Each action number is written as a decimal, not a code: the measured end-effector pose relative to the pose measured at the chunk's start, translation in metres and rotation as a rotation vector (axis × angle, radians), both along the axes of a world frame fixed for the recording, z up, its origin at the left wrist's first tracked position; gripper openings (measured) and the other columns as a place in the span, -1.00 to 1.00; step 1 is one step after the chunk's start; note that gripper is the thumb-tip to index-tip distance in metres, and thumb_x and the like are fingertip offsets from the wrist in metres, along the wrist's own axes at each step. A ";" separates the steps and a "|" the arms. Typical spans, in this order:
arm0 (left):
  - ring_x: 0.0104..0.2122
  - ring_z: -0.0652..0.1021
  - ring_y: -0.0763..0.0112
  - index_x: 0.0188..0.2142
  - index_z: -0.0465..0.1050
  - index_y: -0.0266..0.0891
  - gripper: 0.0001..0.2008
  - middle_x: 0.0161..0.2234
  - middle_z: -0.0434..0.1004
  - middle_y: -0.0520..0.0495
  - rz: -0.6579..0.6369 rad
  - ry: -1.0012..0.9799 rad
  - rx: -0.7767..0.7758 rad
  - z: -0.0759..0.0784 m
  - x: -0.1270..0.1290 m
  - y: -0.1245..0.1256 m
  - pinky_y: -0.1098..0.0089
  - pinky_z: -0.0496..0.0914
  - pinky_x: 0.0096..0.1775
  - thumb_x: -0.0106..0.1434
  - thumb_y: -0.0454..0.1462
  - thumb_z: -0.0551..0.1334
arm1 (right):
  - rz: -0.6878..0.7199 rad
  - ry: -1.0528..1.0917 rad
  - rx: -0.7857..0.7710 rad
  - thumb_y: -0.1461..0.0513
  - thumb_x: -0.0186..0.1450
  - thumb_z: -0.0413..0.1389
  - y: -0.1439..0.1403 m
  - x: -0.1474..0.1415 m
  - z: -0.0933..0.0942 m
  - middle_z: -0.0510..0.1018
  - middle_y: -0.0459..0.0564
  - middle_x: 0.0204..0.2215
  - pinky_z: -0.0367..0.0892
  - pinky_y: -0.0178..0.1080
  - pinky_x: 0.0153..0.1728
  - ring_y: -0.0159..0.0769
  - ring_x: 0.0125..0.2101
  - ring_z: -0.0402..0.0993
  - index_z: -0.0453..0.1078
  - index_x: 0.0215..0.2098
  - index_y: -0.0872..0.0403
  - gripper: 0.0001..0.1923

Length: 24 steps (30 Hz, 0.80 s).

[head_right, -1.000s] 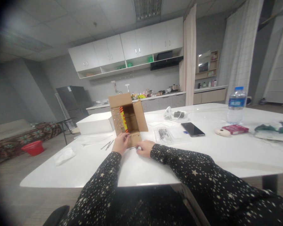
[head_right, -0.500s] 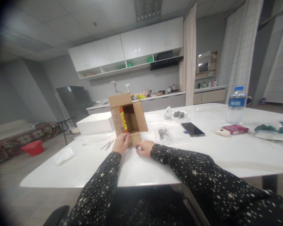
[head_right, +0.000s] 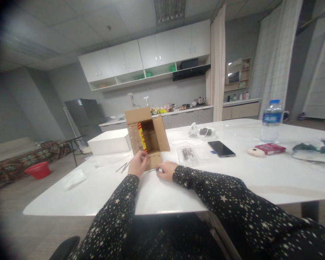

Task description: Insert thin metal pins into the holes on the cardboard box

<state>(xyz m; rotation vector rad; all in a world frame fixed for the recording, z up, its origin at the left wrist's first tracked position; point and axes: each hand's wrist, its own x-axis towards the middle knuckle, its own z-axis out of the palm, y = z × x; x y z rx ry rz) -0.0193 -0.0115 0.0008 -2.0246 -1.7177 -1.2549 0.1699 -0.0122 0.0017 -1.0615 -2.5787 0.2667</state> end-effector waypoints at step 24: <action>-0.23 0.49 0.38 -0.21 0.44 -0.19 -0.79 -0.24 0.45 -0.08 0.031 0.144 -0.158 -0.004 -0.001 0.002 0.38 0.33 -0.16 0.18 -0.31 0.10 | 0.014 0.023 0.002 0.16 0.14 0.04 0.002 0.000 -0.002 0.47 -0.11 -0.57 0.08 -0.36 -0.51 -0.39 -0.54 0.30 0.46 -0.20 0.03 -0.71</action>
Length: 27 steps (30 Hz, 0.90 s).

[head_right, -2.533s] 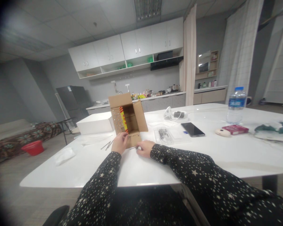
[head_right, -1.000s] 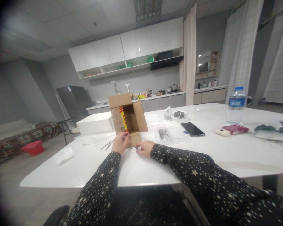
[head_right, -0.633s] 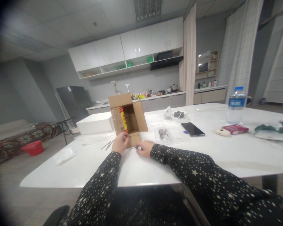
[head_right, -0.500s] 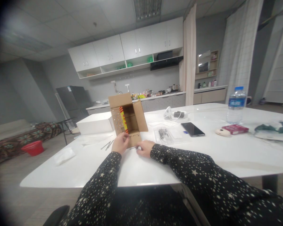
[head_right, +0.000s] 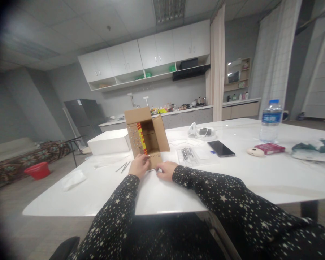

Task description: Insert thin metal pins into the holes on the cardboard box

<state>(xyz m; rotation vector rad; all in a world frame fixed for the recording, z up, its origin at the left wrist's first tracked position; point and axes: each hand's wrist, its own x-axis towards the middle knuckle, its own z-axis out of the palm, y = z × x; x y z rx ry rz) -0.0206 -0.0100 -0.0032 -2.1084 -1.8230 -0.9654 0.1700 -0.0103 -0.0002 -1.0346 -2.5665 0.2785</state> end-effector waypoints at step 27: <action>-0.22 0.48 0.34 -0.15 0.45 -0.16 -0.73 -0.24 0.45 -0.10 0.029 0.023 -0.038 0.001 0.002 -0.002 0.35 0.33 -0.16 0.17 -0.28 0.10 | -0.017 -0.012 -0.003 0.17 0.15 0.04 -0.001 0.000 0.001 0.47 -0.11 -0.57 0.09 -0.36 -0.50 -0.38 -0.53 0.33 0.46 -0.19 0.03 -0.71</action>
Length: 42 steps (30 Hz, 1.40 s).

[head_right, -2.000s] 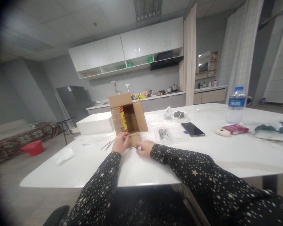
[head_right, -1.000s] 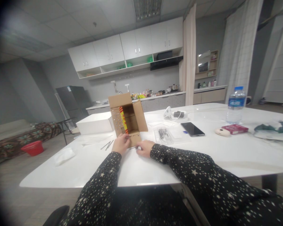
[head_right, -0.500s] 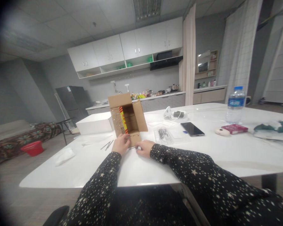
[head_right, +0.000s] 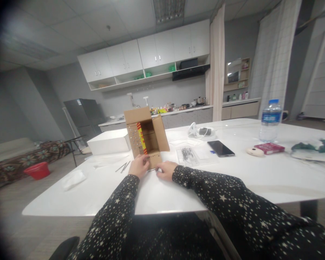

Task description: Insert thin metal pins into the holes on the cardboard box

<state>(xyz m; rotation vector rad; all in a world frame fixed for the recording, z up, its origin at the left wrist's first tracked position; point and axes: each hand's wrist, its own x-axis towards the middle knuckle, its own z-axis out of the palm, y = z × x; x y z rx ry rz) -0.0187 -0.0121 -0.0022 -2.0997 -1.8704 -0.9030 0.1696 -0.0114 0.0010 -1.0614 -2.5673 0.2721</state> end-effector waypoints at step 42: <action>-0.35 0.48 0.36 -0.42 0.43 -0.20 -0.88 -0.40 0.52 -0.02 -0.183 0.146 -0.180 0.009 0.013 -0.015 0.39 0.31 -0.26 0.05 -0.24 0.17 | 0.035 0.021 -0.007 0.21 0.14 0.04 -0.001 -0.001 0.004 0.46 -0.11 -0.58 0.10 -0.37 -0.51 -0.38 -0.54 0.32 0.46 -0.21 0.05 -0.72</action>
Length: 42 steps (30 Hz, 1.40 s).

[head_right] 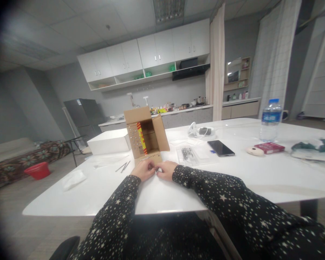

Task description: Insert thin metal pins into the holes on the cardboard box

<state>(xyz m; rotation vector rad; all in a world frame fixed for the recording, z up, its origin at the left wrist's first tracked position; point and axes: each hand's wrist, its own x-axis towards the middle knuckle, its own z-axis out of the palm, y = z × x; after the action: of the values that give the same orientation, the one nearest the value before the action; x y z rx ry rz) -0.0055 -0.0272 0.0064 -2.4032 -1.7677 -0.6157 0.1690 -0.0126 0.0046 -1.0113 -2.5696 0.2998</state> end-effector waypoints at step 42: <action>-0.25 0.45 0.34 -0.27 0.36 -0.22 -0.84 -0.29 0.45 -0.08 0.100 -0.189 0.340 -0.001 -0.011 0.013 0.32 0.32 -0.17 0.27 -0.26 0.04 | -0.039 -0.034 -0.009 0.17 0.16 0.05 -0.001 0.001 -0.001 0.50 -0.08 -0.53 0.13 -0.35 -0.47 -0.36 -0.50 0.36 0.45 -0.18 0.05 -0.71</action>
<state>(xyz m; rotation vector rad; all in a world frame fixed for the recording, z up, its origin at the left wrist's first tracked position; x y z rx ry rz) -0.0163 -0.0140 0.0050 -2.0750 -1.6730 -1.0635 0.1700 -0.0131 0.0040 -1.0770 -2.5782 0.2862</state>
